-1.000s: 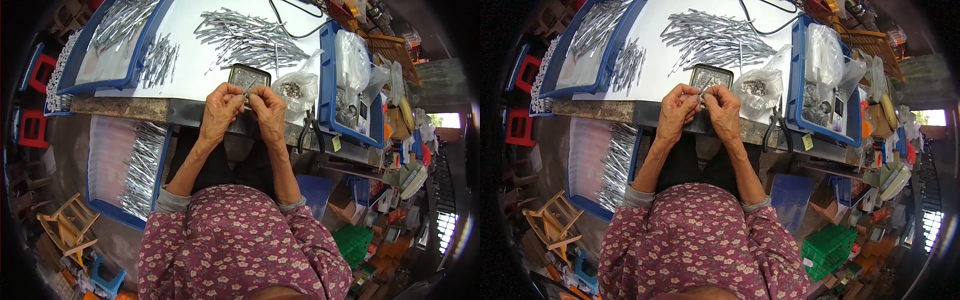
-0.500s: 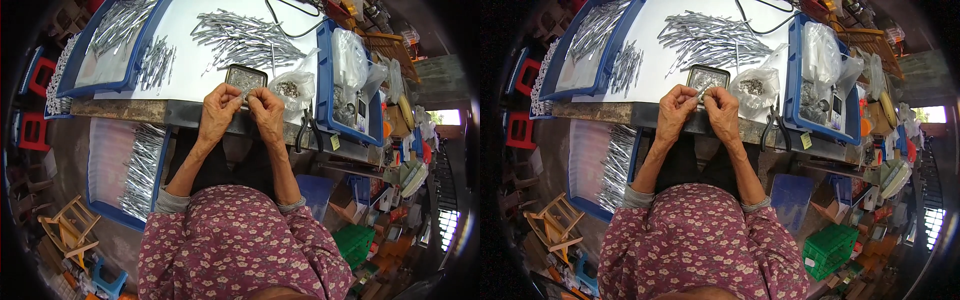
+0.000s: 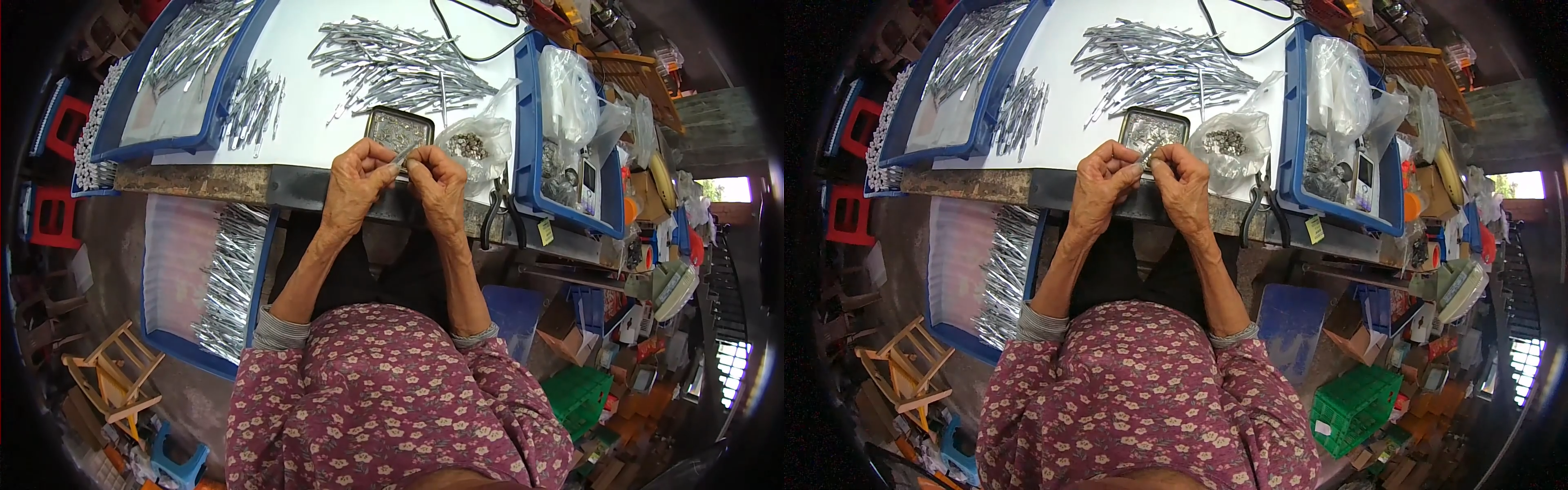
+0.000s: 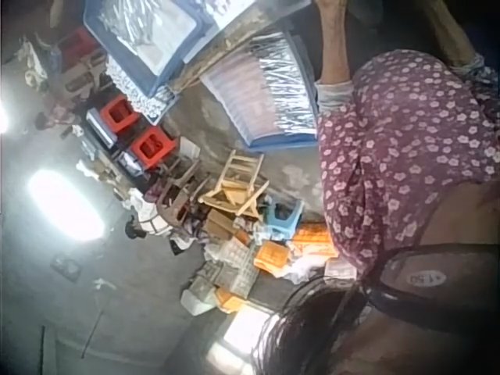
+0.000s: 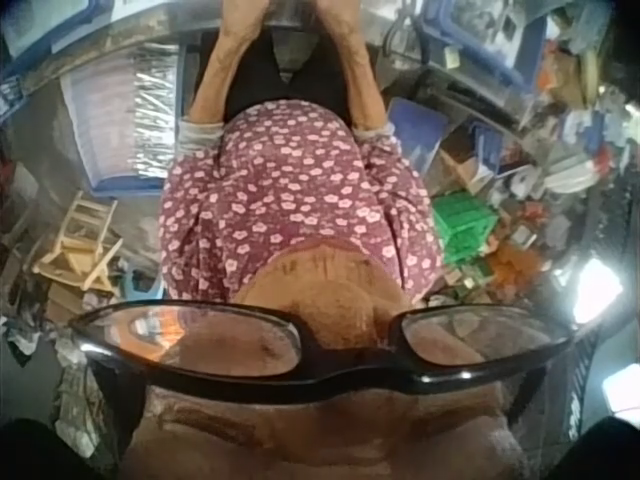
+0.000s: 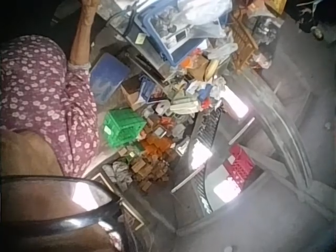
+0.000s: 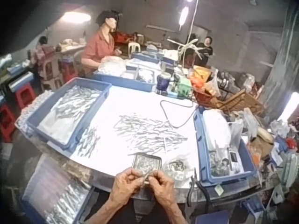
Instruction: Assembling small metal pins and components into a metal housing.
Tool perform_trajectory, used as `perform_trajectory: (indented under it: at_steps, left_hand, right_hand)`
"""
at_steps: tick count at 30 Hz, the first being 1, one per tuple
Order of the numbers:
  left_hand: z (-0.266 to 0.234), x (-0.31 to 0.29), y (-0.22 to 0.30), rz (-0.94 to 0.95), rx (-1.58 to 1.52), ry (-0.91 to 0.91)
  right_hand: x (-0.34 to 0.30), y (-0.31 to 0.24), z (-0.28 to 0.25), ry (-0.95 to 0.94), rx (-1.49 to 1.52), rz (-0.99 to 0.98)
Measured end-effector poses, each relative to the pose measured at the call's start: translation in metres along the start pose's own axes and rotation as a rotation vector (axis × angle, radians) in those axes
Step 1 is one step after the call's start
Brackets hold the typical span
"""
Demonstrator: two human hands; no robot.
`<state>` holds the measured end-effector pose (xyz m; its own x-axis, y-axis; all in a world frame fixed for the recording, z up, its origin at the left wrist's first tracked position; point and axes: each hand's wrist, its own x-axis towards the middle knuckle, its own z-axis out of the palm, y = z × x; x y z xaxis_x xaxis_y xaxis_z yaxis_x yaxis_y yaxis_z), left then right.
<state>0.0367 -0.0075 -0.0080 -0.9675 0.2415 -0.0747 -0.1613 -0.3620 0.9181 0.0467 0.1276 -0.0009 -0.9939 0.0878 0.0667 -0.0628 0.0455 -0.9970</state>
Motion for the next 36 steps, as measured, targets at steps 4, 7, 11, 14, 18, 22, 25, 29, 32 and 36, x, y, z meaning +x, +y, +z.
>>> perform_trajectory:
  at_steps: [4,7,11,14,18,22,25,29,32,36]
  left_hand:
    - [0.004,0.003,-0.008,0.181,0.073,0.034]
    - [0.000,0.001,0.003,-0.020,-0.037,-0.034]
    - [-0.002,0.003,0.002,-0.086,-0.202,-0.096]
    - [0.002,0.004,-0.008,0.047,-0.047,-0.045]
    - [0.004,0.002,0.000,-0.037,-0.153,-0.073]
    - [0.003,0.002,-0.002,-0.060,-0.182,-0.089]
    - [0.007,0.003,-0.005,0.181,0.095,-0.028]
    - [0.010,0.003,0.005,0.138,0.150,-0.020]
    - [0.010,0.004,-0.003,0.250,0.337,0.057]
    - [0.013,0.006,-0.009,0.450,0.564,0.127]
  right_hand:
    - [0.001,0.007,-0.003,-0.012,-0.055,-0.064]
    - [-0.001,0.001,-0.005,-0.037,0.104,0.015]
    - [0.000,-0.002,-0.005,-0.053,0.109,0.018]
    - [0.001,0.002,-0.005,-0.055,0.066,-0.004]
    - [0.000,-0.001,-0.003,-0.027,0.166,0.007]
    - [0.002,0.002,-0.005,-0.057,0.149,-0.005]
    - [0.004,0.003,-0.007,-0.079,0.121,-0.009]
    - [0.008,-0.002,-0.005,-0.113,0.339,0.053]
    - [0.008,0.000,0.001,-0.095,0.403,0.112]
    - [0.005,-0.006,0.002,-0.041,0.522,0.211]
